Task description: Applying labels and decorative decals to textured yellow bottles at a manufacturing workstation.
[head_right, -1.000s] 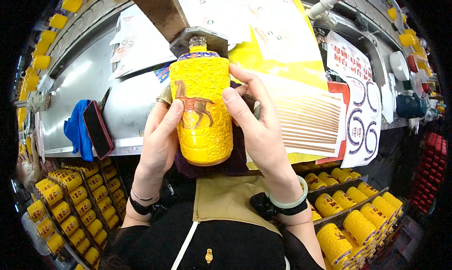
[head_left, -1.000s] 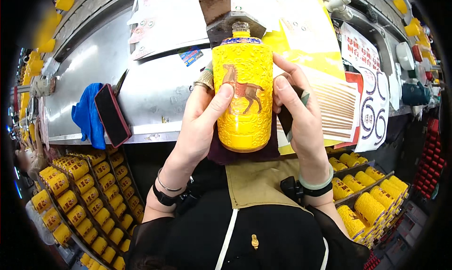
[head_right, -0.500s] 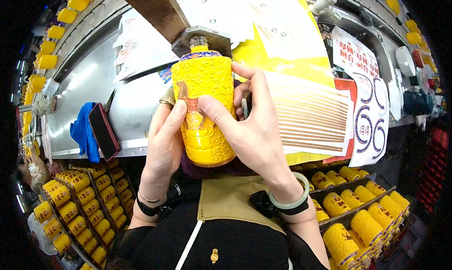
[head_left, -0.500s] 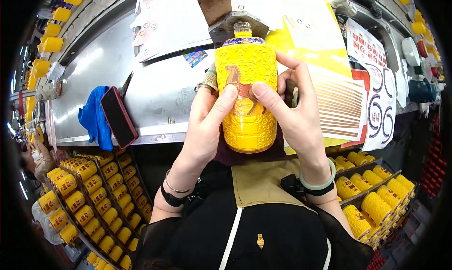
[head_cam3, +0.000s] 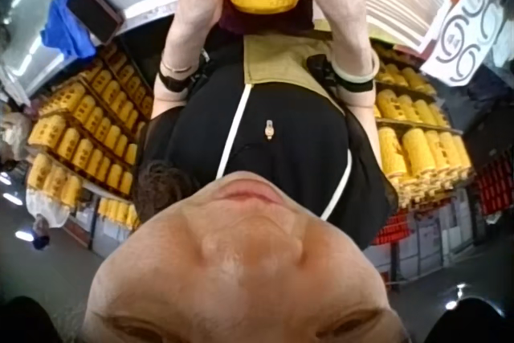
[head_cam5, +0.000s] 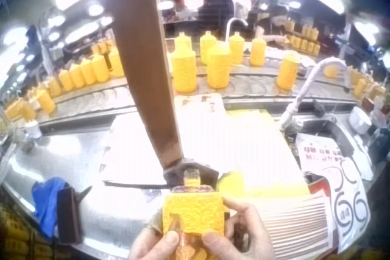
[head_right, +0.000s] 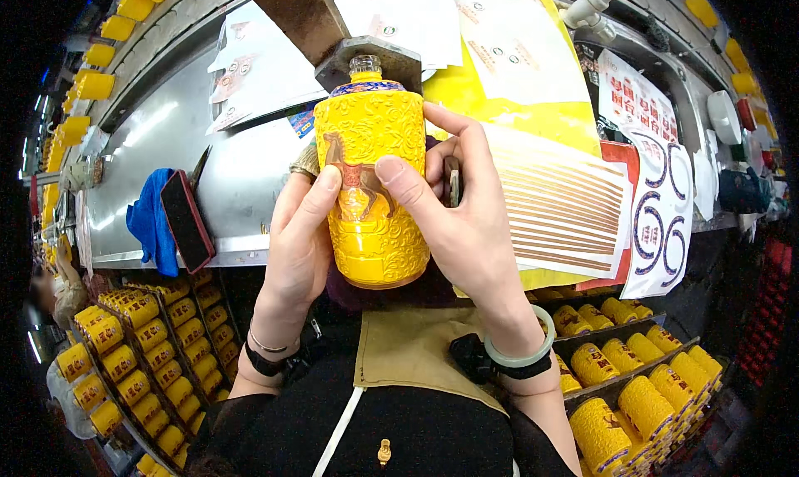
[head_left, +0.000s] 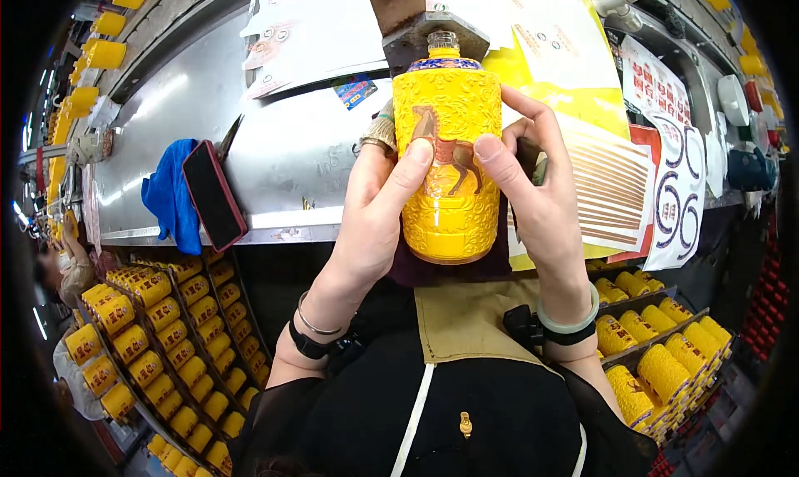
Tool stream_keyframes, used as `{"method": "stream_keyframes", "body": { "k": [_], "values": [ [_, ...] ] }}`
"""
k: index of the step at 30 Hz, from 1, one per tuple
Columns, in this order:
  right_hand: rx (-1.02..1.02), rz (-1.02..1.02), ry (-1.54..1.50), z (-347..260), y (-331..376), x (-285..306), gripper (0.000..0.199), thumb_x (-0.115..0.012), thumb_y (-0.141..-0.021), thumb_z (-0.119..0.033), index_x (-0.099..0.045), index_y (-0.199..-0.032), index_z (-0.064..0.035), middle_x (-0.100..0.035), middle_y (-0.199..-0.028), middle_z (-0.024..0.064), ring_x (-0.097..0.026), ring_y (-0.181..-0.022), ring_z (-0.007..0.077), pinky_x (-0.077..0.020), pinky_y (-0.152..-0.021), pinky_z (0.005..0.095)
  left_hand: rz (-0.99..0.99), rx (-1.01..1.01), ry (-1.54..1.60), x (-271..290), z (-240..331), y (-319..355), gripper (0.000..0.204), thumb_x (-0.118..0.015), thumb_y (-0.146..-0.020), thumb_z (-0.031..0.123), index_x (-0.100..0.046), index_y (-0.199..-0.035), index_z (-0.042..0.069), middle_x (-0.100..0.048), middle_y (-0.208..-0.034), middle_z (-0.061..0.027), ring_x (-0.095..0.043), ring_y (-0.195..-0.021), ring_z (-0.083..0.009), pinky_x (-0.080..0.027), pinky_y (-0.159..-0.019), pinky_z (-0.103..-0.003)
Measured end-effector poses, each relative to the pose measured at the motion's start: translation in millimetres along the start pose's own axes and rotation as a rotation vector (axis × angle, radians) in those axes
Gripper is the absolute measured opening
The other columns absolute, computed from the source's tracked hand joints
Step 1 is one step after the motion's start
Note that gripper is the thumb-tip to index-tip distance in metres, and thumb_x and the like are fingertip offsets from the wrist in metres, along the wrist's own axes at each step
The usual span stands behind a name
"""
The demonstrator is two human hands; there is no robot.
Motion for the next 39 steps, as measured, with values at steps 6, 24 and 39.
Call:
{"method": "stream_keyframes", "body": {
  "k": [6,24,39],
  "values": [
    [0.015,-0.009,0.050,-3.2,2.4,0.6,0.068,-0.081,-0.092,-0.029,-0.048,-0.142,0.0047,-0.046,-0.086,-0.0033,-0.043,-0.078,0.0050,-0.0373,-0.069,0.0194,0.016,-0.047,0.010,0.0,2.3,-0.5,0.054,-0.055,-0.109,0.019,-0.034,-0.152,-0.005,-0.051,-0.146,-0.0149,-0.053,-0.134,-0.0204,-0.042,-0.114,-0.037],
    [0.018,0.037,0.085,-7.2,1.9,-5.3,0.064,-0.083,-0.090,-0.024,-0.050,-0.137,0.0046,-0.043,-0.085,-0.0051,-0.039,-0.074,0.0041,-0.0344,-0.062,0.0186,0.030,-0.032,0.000,1.3,-1.2,0.4,0.056,-0.054,-0.110,0.022,-0.031,-0.153,-0.005,-0.050,-0.146,-0.0154,-0.052,-0.134,-0.0205,-0.042,-0.114,-0.037],
    [0.002,0.063,0.104,-1.1,0.9,-6.0,0.073,-0.088,-0.084,-0.030,-0.048,-0.135,0.0044,-0.046,-0.089,-0.0012,-0.044,-0.075,0.0068,-0.0376,-0.063,0.0209,0.030,-0.031,-0.033,1.2,-0.8,1.9,0.056,-0.053,-0.110,0.023,-0.030,-0.154,-0.004,-0.050,-0.146,-0.0148,-0.051,-0.134,-0.0196,-0.042,-0.114,-0.036]
  ]
}}
Point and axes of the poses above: each hand's wrist, its own y-axis away from the middle knuckle, its own x-axis out of the back of the hand, z = x × y, the point moved 9 cm from there along -y, towards the middle knuckle
